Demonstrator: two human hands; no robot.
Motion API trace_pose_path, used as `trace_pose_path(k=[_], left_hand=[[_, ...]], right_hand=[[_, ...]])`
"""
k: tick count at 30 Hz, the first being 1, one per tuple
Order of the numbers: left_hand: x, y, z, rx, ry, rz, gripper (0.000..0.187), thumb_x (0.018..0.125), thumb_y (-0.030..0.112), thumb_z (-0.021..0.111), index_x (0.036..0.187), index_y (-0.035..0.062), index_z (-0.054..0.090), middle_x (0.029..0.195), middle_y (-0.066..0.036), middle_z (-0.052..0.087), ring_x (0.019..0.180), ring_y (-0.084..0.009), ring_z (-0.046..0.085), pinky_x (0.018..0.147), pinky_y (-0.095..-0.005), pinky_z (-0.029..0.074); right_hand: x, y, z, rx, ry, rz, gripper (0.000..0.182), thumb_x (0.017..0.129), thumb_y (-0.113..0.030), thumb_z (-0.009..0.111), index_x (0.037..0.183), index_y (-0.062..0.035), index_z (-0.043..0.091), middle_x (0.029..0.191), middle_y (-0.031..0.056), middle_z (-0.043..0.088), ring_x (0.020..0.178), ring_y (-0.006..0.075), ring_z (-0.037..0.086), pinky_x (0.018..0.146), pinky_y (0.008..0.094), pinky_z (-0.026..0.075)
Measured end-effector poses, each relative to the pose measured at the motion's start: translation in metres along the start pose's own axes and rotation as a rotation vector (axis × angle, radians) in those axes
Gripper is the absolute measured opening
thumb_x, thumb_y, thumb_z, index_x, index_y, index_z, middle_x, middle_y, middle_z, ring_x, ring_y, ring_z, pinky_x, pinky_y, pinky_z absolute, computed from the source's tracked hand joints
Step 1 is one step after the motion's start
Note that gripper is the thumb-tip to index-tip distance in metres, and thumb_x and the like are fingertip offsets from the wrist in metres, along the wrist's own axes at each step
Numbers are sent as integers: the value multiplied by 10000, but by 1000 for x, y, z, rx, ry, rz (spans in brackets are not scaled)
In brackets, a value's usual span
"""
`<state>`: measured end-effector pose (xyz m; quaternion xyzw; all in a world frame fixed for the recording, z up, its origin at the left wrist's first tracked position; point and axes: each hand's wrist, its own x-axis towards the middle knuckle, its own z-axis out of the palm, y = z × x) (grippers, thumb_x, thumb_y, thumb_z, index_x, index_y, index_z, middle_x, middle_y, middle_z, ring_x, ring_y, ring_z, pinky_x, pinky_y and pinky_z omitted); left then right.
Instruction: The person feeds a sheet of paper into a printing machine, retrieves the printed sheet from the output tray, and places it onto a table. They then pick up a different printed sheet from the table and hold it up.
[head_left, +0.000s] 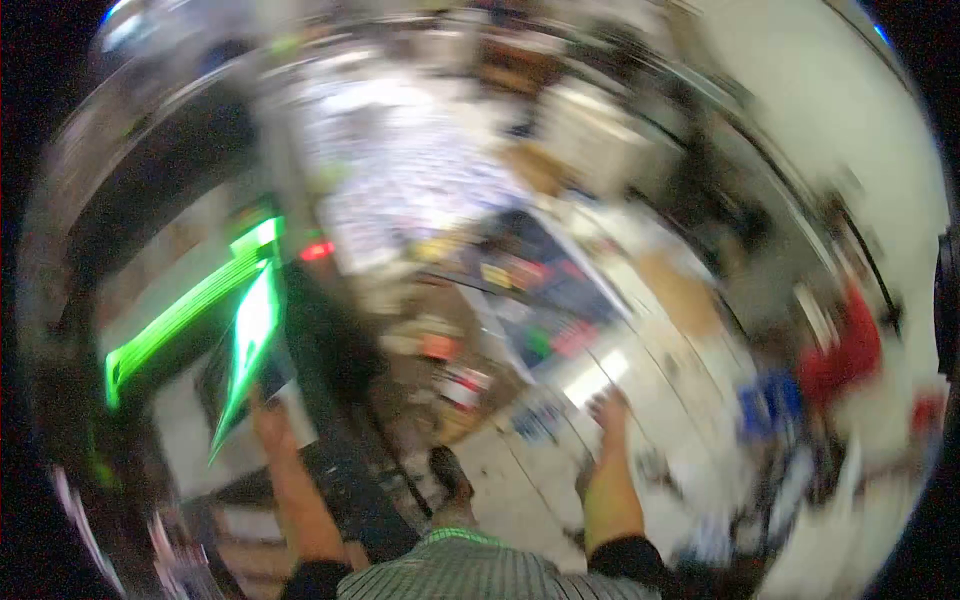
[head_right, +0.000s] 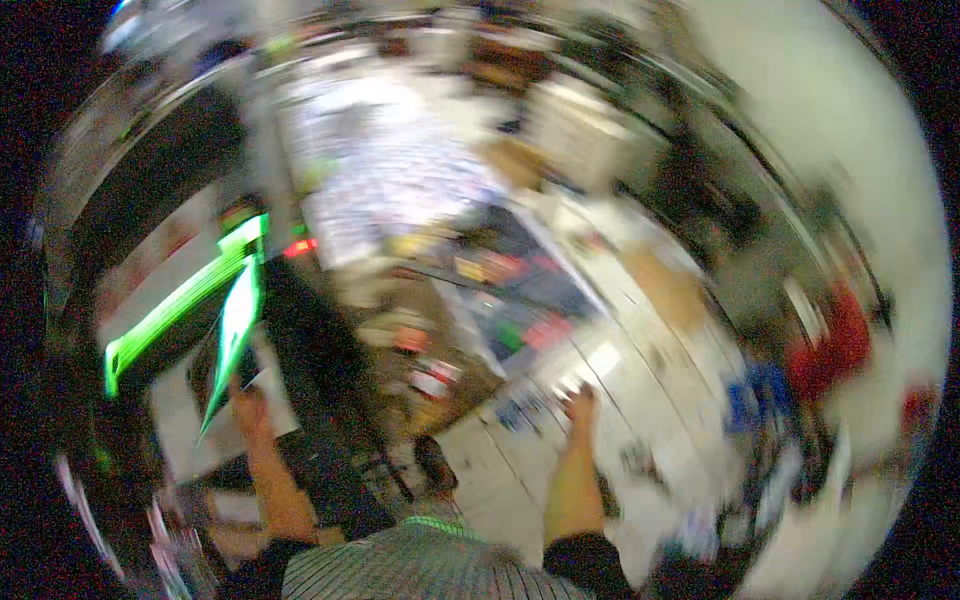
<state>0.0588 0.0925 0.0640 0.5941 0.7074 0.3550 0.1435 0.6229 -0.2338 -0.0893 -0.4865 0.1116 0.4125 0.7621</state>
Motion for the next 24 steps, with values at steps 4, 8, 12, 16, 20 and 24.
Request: trace_pose_path(k=[4,8,12,16,20,24], left_hand=[[-82,11,8,262,80,633,545,944,226,583,1418,38,392,1289,-189,571,1094,-351,599,933,-388,498],[-282,182,-28,61,-239,918,528,950,191,527,1422,26,356,1324,-215,515,1122,-336,566,948,-407,466],[-449,206,17,-431,-1051,770,528,959,88,487,1447,-3,307,1432,-199,427,1261,-282,495,1040,-397,409],[-623,285,-155,-252,-1908,546,459,917,176,649,1304,-23,504,1266,-138,565,1100,-207,566,924,-333,450],[-715,261,-221,-180,-2602,1096,301,877,286,706,1000,12,686,941,-29,675,865,-119,601,792,-278,479],[-787,209,-196,508,-2915,1982,291,926,307,621,939,25,691,744,-77,659,641,-112,580,594,-314,462]], right_hand=[[-207,-26,-30,-454,89,-208,334,997,-252,454,1243,-26,451,950,178,643,741,239,657,670,365,549],[-366,-23,-144,-430,94,-445,350,998,-296,479,1204,-13,491,893,160,655,737,205,646,667,330,538],[-507,4,-247,-610,476,-668,332,949,-227,583,1196,-20,503,892,121,666,778,185,651,690,329,528],[-614,64,-354,-23,726,-987,384,949,-293,570,1219,-29,501,1045,143,658,925,228,651,818,347,517],[-761,71,-302,85,1204,-822,506,989,-458,449,1312,-69,454,1123,132,618,976,211,600,842,369,491],[-825,166,-308,527,1474,-1016,478,1005,-483,371,1234,-86,503,1037,24,598,835,157,541,780,266,462]])
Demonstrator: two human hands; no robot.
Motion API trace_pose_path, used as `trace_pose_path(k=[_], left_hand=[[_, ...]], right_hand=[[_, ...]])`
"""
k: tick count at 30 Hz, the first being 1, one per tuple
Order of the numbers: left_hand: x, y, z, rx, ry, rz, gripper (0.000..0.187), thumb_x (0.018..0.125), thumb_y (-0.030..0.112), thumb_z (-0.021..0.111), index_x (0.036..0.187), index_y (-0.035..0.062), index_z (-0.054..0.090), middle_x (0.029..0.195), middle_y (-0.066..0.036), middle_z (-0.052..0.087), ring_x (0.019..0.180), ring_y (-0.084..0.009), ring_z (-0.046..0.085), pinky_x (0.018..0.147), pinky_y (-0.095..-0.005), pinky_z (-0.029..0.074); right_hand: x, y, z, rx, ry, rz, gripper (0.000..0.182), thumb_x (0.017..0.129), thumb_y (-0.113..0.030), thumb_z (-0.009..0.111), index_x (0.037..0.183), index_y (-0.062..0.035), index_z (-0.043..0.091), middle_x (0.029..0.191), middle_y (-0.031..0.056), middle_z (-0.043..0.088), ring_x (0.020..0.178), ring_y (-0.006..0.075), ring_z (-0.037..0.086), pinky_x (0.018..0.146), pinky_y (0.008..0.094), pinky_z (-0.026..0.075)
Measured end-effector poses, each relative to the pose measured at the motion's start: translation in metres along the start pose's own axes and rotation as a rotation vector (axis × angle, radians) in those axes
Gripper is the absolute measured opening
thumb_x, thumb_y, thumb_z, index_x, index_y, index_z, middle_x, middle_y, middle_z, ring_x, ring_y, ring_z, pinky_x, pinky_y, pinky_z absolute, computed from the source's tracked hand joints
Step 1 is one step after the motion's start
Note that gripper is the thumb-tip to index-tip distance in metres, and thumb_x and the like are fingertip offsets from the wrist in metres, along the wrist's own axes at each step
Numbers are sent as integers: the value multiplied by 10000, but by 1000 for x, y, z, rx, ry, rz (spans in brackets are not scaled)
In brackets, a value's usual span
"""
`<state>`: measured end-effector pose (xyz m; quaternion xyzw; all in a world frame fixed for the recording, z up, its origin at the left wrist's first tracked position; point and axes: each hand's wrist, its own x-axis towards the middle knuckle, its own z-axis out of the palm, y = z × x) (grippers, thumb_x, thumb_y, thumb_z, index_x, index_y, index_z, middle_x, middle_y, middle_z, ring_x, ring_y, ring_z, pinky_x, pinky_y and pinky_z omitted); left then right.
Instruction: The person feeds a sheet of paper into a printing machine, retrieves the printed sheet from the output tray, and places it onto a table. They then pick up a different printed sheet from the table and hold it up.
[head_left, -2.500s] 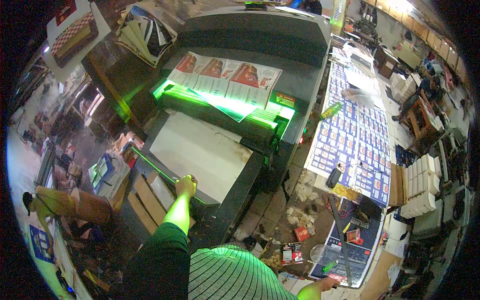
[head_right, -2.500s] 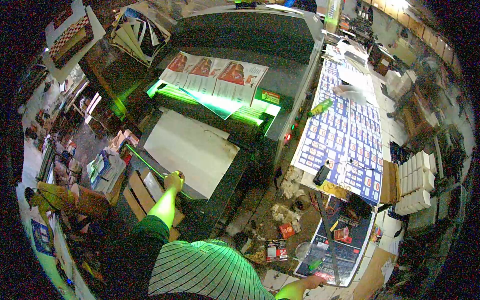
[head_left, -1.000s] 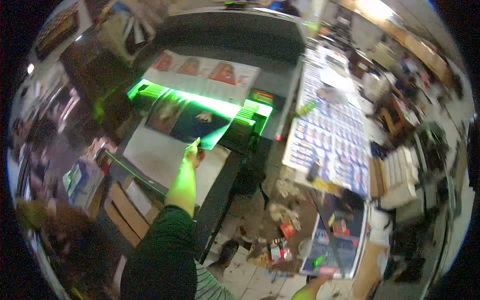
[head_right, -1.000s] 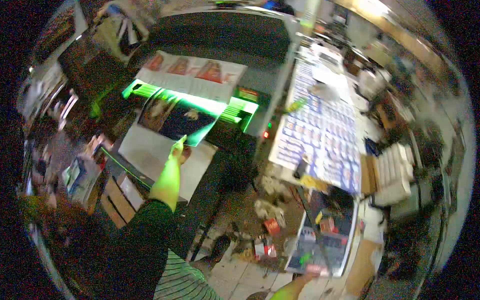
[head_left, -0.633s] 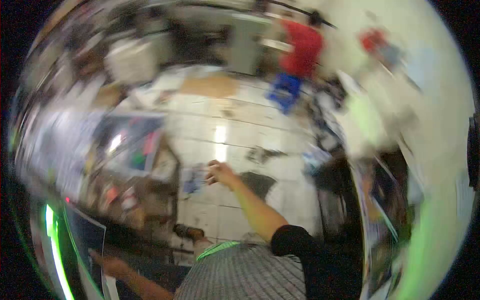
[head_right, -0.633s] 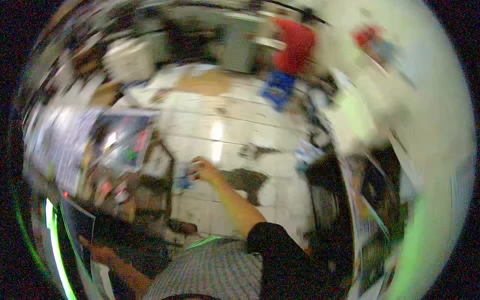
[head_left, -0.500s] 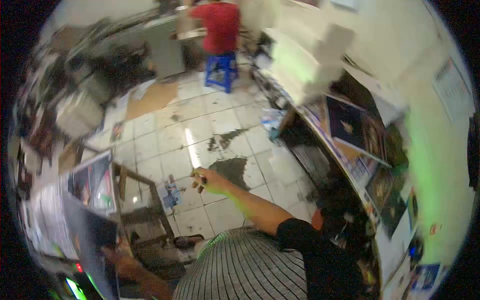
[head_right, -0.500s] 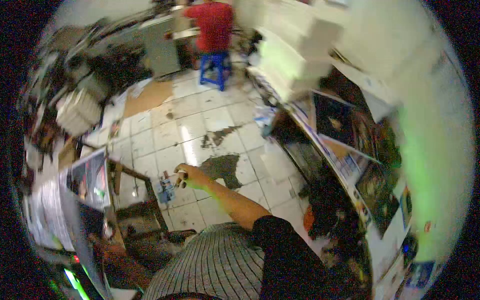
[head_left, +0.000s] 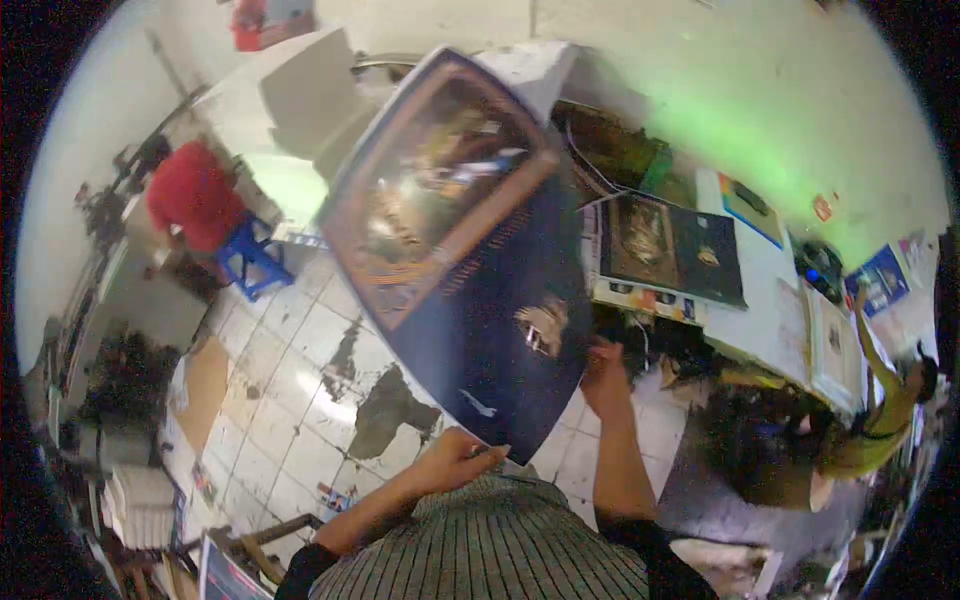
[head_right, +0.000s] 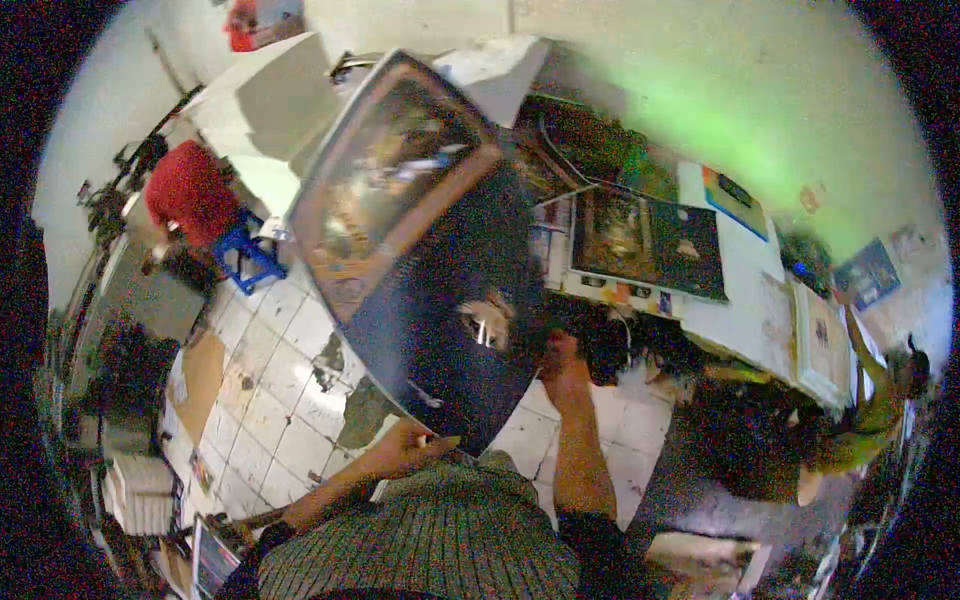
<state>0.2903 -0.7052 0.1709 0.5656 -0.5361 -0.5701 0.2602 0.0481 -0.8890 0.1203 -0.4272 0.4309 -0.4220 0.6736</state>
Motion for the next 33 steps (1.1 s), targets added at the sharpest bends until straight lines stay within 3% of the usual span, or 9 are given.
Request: trace_pose_path(k=[6,9,13,17,20,21,24,26,33], left_hand=[[87,-33,10,68,-242,243,344,885,355,649,981,26,681,752,-132,647,685,-220,636,629,-343,481],[129,-50,17,90,-282,294,343,871,366,663,901,25,661,777,-134,639,756,-235,633,660,-360,481],[176,-42,48,171,-371,342,385,879,406,632,843,23,649,812,-148,646,777,-259,629,687,-388,476],[201,-25,78,155,-496,291,397,882,429,602,921,40,666,907,-158,673,815,-278,641,728,-396,483],[259,-112,134,88,-457,747,385,870,408,615,1005,51,664,948,-148,680,823,-261,646,754,-386,494],[236,-66,108,130,-536,352,399,874,402,619,1048,44,651,948,-145,677,828,-247,643,780,-381,498],[228,-19,71,-4,-550,61,406,897,394,606,1062,25,647,958,-152,672,843,-239,638,779,-371,504],[274,-74,86,-47,-341,200,395,899,359,618,1087,12,631,968,-162,668,857,-251,641,768,-358,510],[334,4,87,507,174,441,474,812,296,705,1211,71,582,1185,-162,594,1047,-299,588,884,-423,468]], right_hand=[[-73,14,-95,391,466,-271,469,893,-84,617,1335,-98,461,1218,96,596,1022,250,619,818,371,543],[-108,44,-119,-54,811,-329,222,921,-110,583,1138,-107,536,1083,63,598,933,211,603,765,374,524],[-135,80,-140,120,975,18,196,913,-129,605,1094,-101,537,1044,61,595,949,180,586,802,352,518],[-118,36,-73,237,1054,-134,239,910,-97,588,1136,-79,514,1014,64,590,936,195,587,822,352,509],[-103,53,-130,126,962,-351,371,888,-140,644,1233,-82,521,927,16,611,737,135,555,659,277,465],[-102,45,-146,126,964,-360,371,888,-140,644,1233,-82,521,927,16,611,737,135,555,659,277,465],[-95,1,-177,-606,1051,-324,367,894,-122,633,1236,-42,529,1031,60,634,914,184,579,825,322,467],[-78,-48,-183,-495,1032,-295,330,889,-70,612,1202,0,537,1105,69,613,966,167,551,862,326,440],[93,-142,-380,-998,612,-375,433,875,-86,657,1268,6,498,1090,85,626,955,157,570,840,297,461]])
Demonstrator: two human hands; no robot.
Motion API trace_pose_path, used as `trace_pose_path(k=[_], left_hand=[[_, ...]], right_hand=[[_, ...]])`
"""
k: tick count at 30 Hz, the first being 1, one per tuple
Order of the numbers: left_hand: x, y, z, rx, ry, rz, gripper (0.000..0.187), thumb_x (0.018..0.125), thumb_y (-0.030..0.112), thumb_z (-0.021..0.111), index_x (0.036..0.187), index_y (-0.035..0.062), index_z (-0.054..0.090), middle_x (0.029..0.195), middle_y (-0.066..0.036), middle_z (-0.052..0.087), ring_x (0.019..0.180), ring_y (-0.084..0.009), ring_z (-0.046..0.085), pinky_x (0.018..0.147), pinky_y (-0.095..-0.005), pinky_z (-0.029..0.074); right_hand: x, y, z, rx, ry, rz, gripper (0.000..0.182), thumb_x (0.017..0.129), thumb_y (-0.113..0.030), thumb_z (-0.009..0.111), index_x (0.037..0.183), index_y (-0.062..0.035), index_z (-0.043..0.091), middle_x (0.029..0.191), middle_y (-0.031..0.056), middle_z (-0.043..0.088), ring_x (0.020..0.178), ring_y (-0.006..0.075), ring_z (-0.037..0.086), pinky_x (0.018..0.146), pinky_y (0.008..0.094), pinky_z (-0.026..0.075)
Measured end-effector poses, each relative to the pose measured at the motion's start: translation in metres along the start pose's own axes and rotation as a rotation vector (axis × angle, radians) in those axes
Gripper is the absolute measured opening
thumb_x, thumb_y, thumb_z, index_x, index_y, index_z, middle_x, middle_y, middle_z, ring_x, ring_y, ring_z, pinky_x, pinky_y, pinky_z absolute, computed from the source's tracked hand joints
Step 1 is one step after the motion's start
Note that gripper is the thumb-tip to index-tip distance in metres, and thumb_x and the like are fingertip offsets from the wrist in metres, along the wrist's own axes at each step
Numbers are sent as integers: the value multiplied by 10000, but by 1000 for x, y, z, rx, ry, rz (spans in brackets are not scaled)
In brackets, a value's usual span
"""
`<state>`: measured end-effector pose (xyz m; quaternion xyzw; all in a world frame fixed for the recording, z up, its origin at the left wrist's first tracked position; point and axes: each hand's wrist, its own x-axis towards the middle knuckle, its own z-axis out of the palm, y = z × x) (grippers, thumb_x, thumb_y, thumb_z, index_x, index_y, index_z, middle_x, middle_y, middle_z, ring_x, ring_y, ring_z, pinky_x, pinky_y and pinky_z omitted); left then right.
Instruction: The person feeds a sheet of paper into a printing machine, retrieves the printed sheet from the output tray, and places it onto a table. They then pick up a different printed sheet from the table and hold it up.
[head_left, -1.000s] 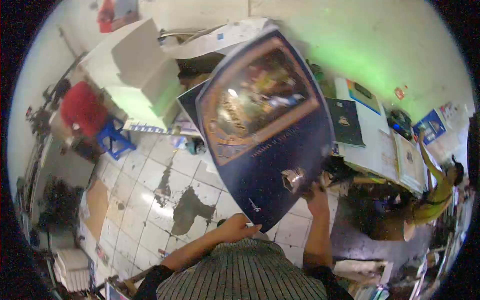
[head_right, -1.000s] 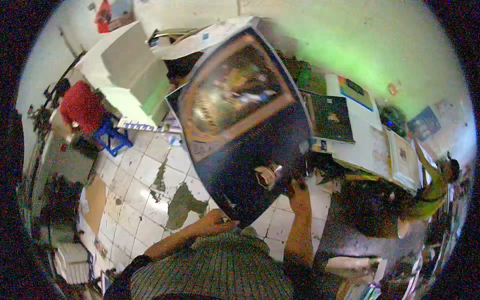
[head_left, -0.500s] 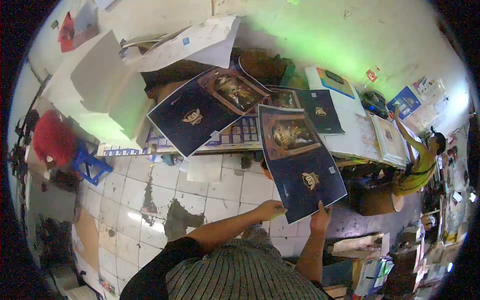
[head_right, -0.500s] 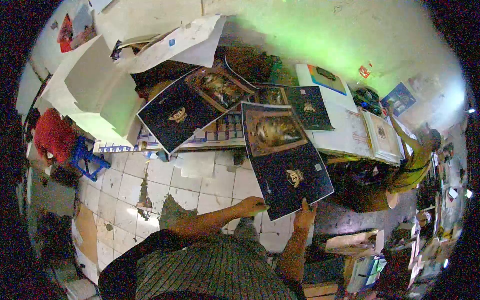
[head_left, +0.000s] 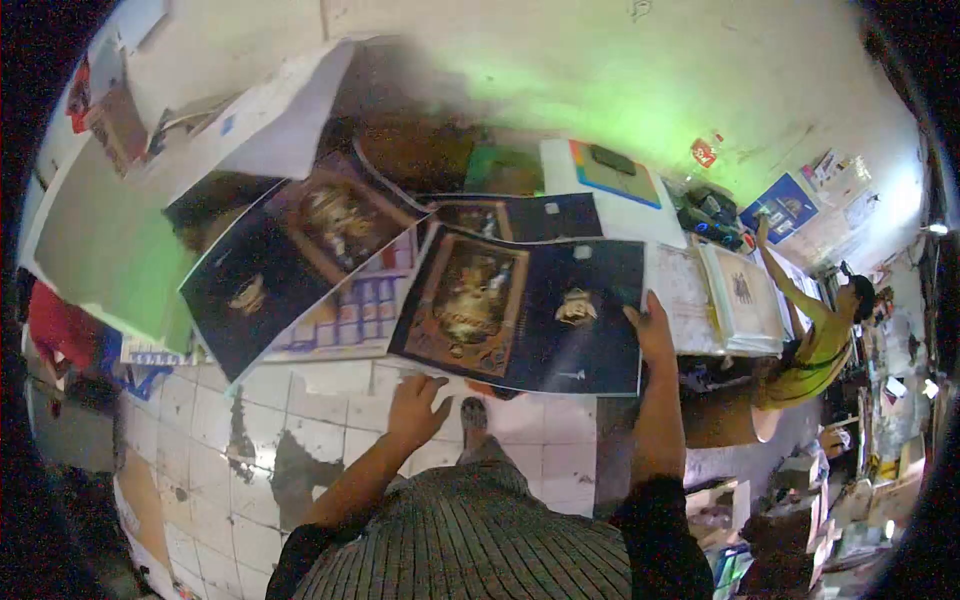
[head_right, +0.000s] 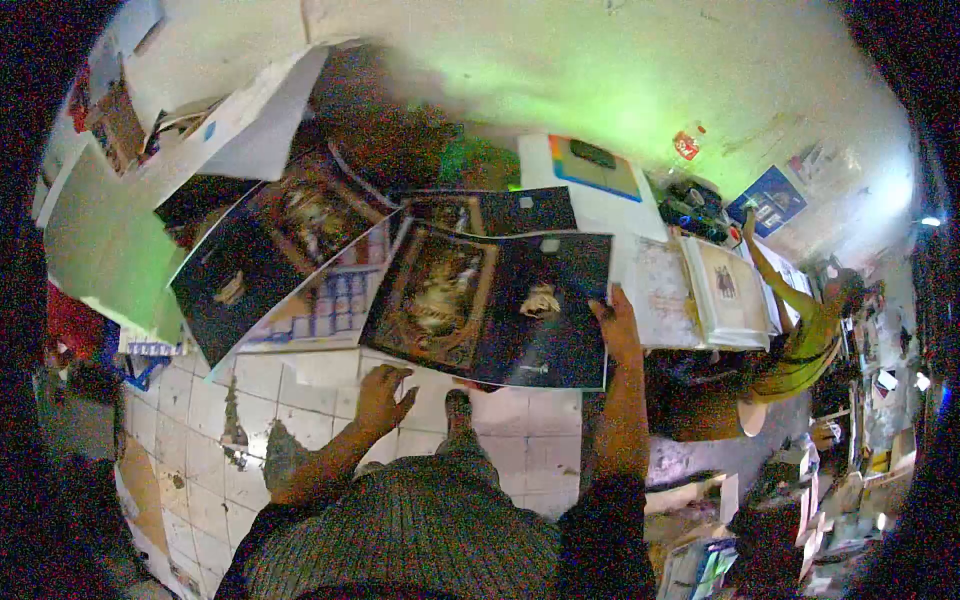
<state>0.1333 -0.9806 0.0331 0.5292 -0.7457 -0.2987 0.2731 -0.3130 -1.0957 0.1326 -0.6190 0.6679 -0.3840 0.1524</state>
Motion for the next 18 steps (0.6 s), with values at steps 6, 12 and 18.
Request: trace_pose_path(k=[6,12,18], left_hand=[[83,26,10,572,76,-10,720,795,515,653,1383,150,456,1427,-167,368,1326,-361,328,1071,-548,235],[101,15,4,534,51,-106,784,783,540,662,1408,138,411,1445,-210,318,1350,-403,285,1069,-560,246],[111,12,-15,515,59,-231,1142,605,554,811,1492,152,215,1504,-245,197,1372,-473,214,1054,-605,287]], right_hand=[[149,14,22,-181,-31,-11,544,844,-279,717,1279,-73,464,999,220,645,913,374,644,760,430,492],[118,72,16,-283,-407,-16,805,721,-339,821,1336,-63,381,1134,244,611,991,361,629,854,422,495],[55,99,-2,-317,-525,-62,1161,560,-197,903,1464,-51,189,1339,225,490,1063,320,599,889,381,484]])
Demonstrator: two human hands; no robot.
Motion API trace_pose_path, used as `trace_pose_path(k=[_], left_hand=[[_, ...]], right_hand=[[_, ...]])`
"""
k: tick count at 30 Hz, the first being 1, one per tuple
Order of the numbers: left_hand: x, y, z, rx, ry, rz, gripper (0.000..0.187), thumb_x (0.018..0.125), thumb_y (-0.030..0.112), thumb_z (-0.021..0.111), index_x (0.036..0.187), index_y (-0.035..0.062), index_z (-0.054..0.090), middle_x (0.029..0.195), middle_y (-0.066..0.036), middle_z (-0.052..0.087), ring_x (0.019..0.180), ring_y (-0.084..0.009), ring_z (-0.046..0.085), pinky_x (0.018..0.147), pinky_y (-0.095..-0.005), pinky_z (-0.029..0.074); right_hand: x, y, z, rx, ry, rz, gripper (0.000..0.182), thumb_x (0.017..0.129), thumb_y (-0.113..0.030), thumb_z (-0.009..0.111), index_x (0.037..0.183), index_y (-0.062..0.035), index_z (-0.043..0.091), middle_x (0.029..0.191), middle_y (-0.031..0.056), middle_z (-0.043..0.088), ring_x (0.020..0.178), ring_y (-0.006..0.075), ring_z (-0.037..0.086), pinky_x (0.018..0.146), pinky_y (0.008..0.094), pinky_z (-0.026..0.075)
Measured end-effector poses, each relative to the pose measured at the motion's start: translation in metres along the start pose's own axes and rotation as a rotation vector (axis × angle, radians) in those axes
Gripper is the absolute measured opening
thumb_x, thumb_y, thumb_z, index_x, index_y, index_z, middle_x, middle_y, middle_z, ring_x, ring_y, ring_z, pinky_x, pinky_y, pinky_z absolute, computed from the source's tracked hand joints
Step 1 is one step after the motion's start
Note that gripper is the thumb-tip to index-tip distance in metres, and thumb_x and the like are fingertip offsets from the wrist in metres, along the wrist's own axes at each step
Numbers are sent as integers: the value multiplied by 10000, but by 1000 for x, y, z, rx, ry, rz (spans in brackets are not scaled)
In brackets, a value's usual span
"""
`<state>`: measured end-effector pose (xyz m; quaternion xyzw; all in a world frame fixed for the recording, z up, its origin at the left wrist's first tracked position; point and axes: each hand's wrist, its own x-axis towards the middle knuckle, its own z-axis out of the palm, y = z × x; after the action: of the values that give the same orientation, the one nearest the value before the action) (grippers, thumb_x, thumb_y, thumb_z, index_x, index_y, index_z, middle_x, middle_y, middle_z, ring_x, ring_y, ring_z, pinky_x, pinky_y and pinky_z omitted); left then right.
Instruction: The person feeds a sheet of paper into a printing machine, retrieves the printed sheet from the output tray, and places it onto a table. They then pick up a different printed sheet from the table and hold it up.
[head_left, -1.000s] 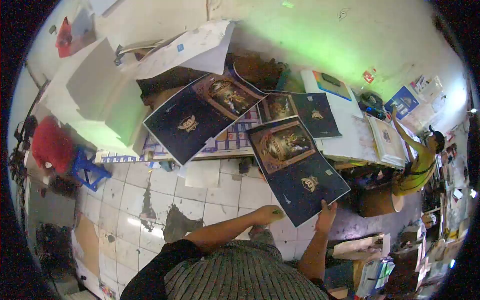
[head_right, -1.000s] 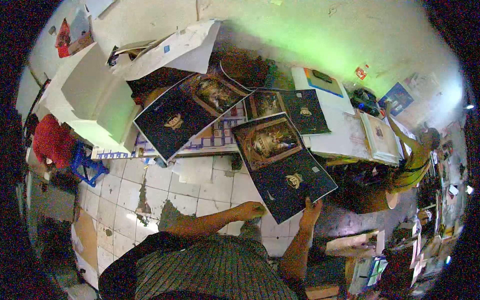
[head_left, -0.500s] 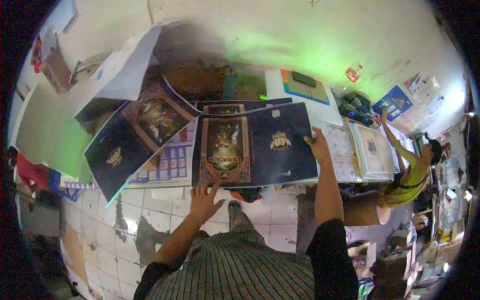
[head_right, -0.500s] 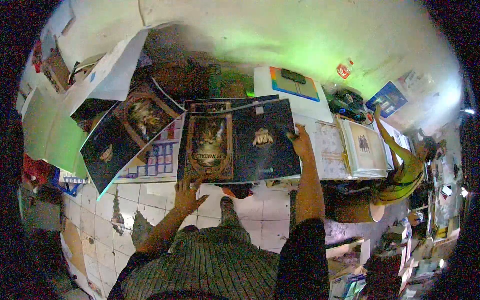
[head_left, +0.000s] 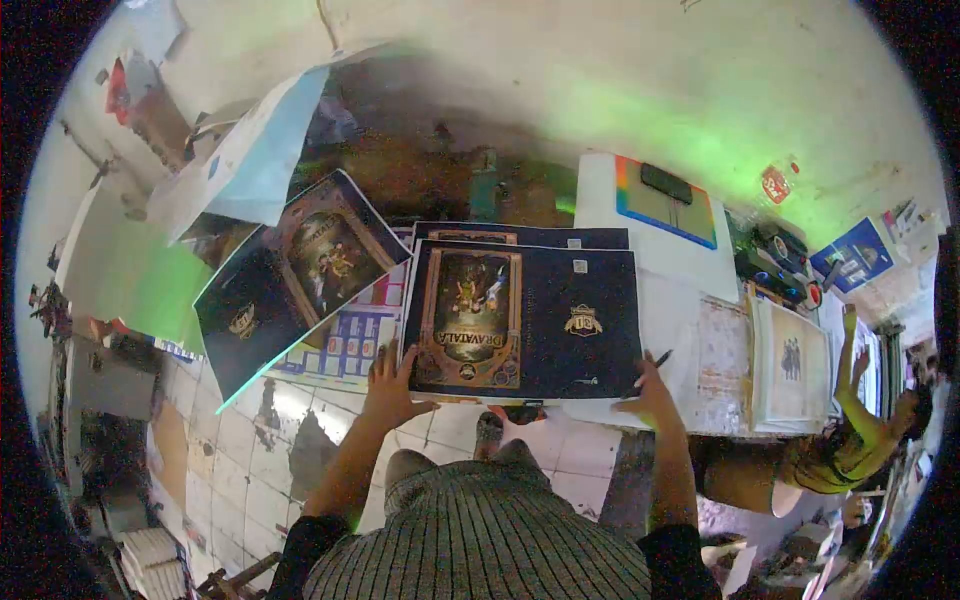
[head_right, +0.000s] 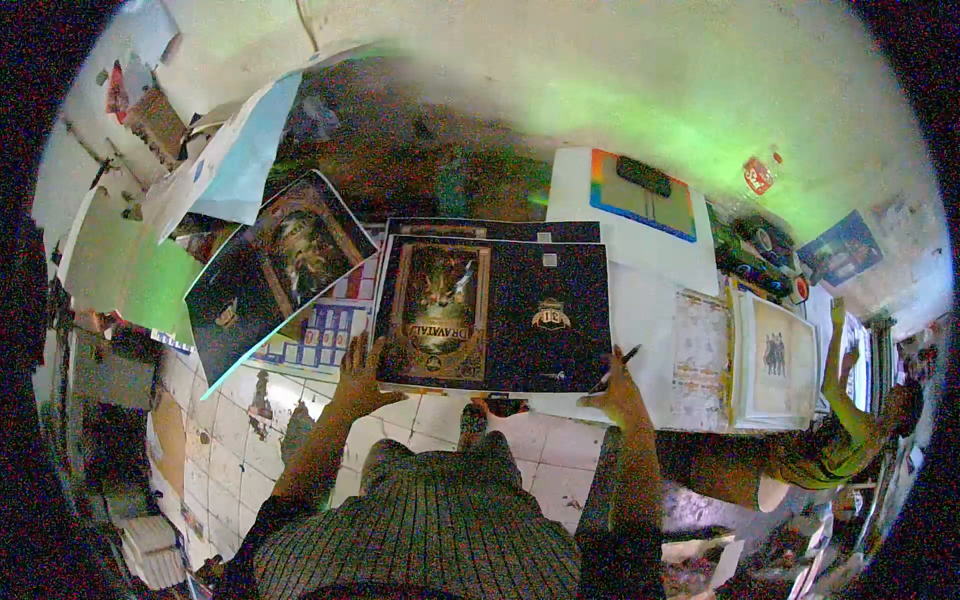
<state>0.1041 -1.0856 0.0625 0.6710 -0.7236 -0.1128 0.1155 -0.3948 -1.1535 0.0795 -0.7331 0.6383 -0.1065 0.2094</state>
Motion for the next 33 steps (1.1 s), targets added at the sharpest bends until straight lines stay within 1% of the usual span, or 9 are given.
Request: trace_pose_path(k=[3,4,11,14,19,22,26,29,33], left_hand=[[7,-3,3,-79,-43,71,1120,616,531,815,1488,161,219,1503,-247,195,1360,-477,235,1073,-580,294],[10,-2,1,-44,-65,102,1085,624,500,823,1476,158,245,1497,-245,208,1352,-467,259,1085,-547,311],[27,-18,21,-266,26,63,1045,609,435,855,1450,141,308,1486,-234,248,1347,-477,260,1071,-527,349],[33,16,-20,-183,-88,4,950,647,359,841,1432,153,347,1484,-239,260,1359,-447,269,1086,-485,347],[39,-10,-1,-333,-72,-122,998,617,351,853,1452,223,321,1513,-238,210,1369,-429,275,1107,-432,336],[17,-12,-13,-269,48,67,1027,605,368,857,1460,215,311,1510,-251,204,1365,-436,279,1091,-484,331],[-60,-39,-23,-315,196,46,966,643,371,833,1442,151,335,1461,-216,325,1290,-426,382,1065,-497,351],[-173,-72,-1,-310,260,-149,835,749,384,753,1437,152,340,1374,-207,442,1226,-394,461,1034,-455,397],[-362,-99,17,-445,43,-577,680,850,344,654,1432,162,352,1354,-174,468,1149,-383,526,941,-467,460]], right_hand=[[13,-25,-15,99,-17,31,1100,563,-239,890,1428,-17,248,1423,245,402,1151,396,542,969,428,465],[20,-38,-26,220,-53,205,992,598,-197,863,1404,-43,305,1411,242,420,1107,394,561,940,440,480],[40,8,-1,133,98,-73,765,656,-174,807,1315,-98,425,1146,191,581,1063,376,577,908,442,488],[36,-4,-16,58,7,95,691,663,-201,802,1259,-92,471,1113,179,599,1011,365,593,883,432,495],[34,-5,-12,138,81,1,633,626,-132,818,1184,-39,533,1072,187,640,1026,344,611,881,406,479],[25,-3,-10,113,222,-13,642,613,-120,827,1170,-1,531,1056,197,637,978,348,617,851,409,487],[15,55,27,52,401,-214,479,725,-188,784,1063,24,520,933,137,597,858,270,567,782,388,473],[-24,-107,25,375,404,-243,321,878,-282,653,930,-5,500,778,79,540,746,197,511,681,357,451],[-2,-152,193,548,178,-504,299,974,-318,525,925,-25,491,690,49,489,627,145,440,602,296,418]])
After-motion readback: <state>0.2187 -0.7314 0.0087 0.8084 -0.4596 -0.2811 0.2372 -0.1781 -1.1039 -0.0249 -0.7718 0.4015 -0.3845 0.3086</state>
